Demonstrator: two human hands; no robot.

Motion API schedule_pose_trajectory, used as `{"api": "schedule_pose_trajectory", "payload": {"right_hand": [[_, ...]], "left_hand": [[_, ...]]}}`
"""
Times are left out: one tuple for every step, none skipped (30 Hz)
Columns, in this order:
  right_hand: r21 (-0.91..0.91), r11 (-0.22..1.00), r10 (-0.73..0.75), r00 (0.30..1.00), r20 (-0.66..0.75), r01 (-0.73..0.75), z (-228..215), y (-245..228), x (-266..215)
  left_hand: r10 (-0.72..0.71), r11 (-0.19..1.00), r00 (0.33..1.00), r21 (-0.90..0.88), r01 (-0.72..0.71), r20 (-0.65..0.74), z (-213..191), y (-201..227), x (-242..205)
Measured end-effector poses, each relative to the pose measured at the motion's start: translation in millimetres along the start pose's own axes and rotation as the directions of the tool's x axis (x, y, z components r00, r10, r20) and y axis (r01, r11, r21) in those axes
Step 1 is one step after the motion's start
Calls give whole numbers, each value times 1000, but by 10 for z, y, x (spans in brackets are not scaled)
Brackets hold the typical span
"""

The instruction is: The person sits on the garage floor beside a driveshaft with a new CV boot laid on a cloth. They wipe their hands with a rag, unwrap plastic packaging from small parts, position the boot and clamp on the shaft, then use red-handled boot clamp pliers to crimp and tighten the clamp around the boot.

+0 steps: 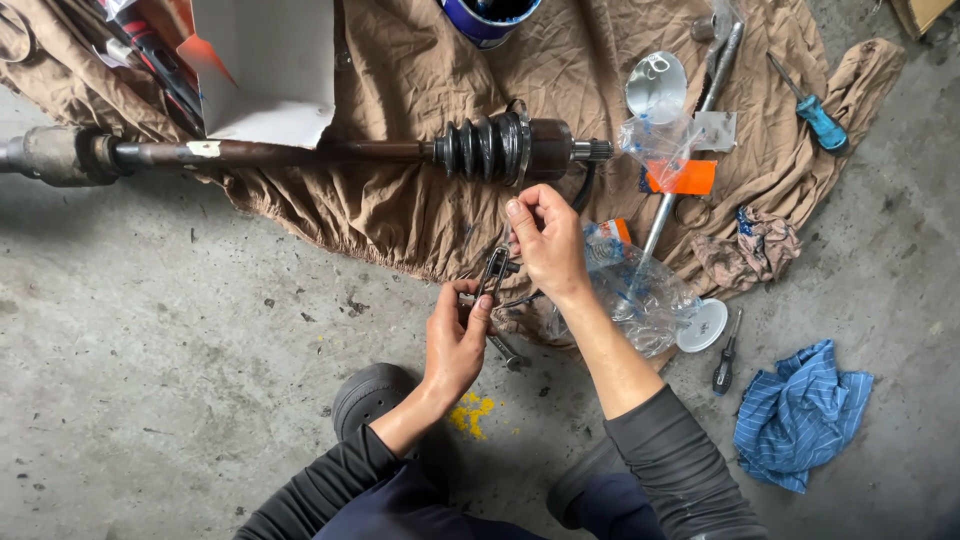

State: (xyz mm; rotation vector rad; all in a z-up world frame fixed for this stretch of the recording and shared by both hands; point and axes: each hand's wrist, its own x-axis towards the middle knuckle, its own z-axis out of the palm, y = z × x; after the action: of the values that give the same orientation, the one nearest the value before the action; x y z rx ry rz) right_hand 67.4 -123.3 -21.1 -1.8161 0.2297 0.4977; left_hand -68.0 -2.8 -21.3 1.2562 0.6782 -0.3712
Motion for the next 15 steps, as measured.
{"api": "schedule_pose_trajectory", "payload": {"right_hand": [[-1, 1000, -3, 1000, 0, 3, -1, 4, -6], [21, 1000, -1, 1000, -1, 1, -3, 8, -12], [43, 999, 5, 1000, -2, -5, -1, 19, -33], [43, 999, 5, 1000, -1, -5, 23, 2, -49], [-2, 1000, -19, 1000, -22, 19, 43, -14, -65], [-47, 998, -44, 998, -41, 42, 62, -30, -79], [-48, 998, -43, 998, -42, 41, 72, -27, -103], [-50, 996, -75, 996, -36, 73, 83, -25, -128], [-50, 993, -108, 994, -27, 107, 106, -21, -149], [-49, 993, -109, 994, -24, 108, 110, -1, -153], [-102, 981, -168, 986, -20, 165, 115, 21, -162], [-154, 963, -226, 974, -12, 221, 117, 45, -170], [-155, 963, -225, 974, -16, 219, 96, 54, -158], [-117, 973, -199, 980, -4, 197, 74, 64, -146], [-79, 982, -172, 985, 12, 172, 54, 76, -142]], "left_hand": [[3, 1000, 1000, -1, -3, 0, 6, -8, 10], [-3, 1000, 1000, 16, 3, -3, 13, -17, 20], [-12, 999, 1000, 34, 12, -7, 14, -30, 16], [-12, 999, 1000, 34, 12, -7, 19, -41, 6], [21, 1000, 1000, 2, -21, -19, 25, -52, 0], [53, 998, 998, -29, -54, -31, 31, -63, -5], [52, 998, 998, -29, -53, -31, 25, -28, 8], [29, 1000, 998, -3, -30, -58, 16, 6, 21], [9, 1000, 996, 24, -6, -89, -1, 41, 33], [9, 1000, 996, 25, -7, -92, 1, 4, 51], [10, 1000, 997, -13, -11, -71, -2, -32, 67], [11, 999, 999, -51, -14, -50, -2, -69, 85], [10, 999, 999, -50, -12, -46, -12, -12, 101], [-56, 998, 998, -40, 55, -17, -22, 44, 118], [-124, 992, 992, -30, 124, 9, -31, 97, 124]]}}
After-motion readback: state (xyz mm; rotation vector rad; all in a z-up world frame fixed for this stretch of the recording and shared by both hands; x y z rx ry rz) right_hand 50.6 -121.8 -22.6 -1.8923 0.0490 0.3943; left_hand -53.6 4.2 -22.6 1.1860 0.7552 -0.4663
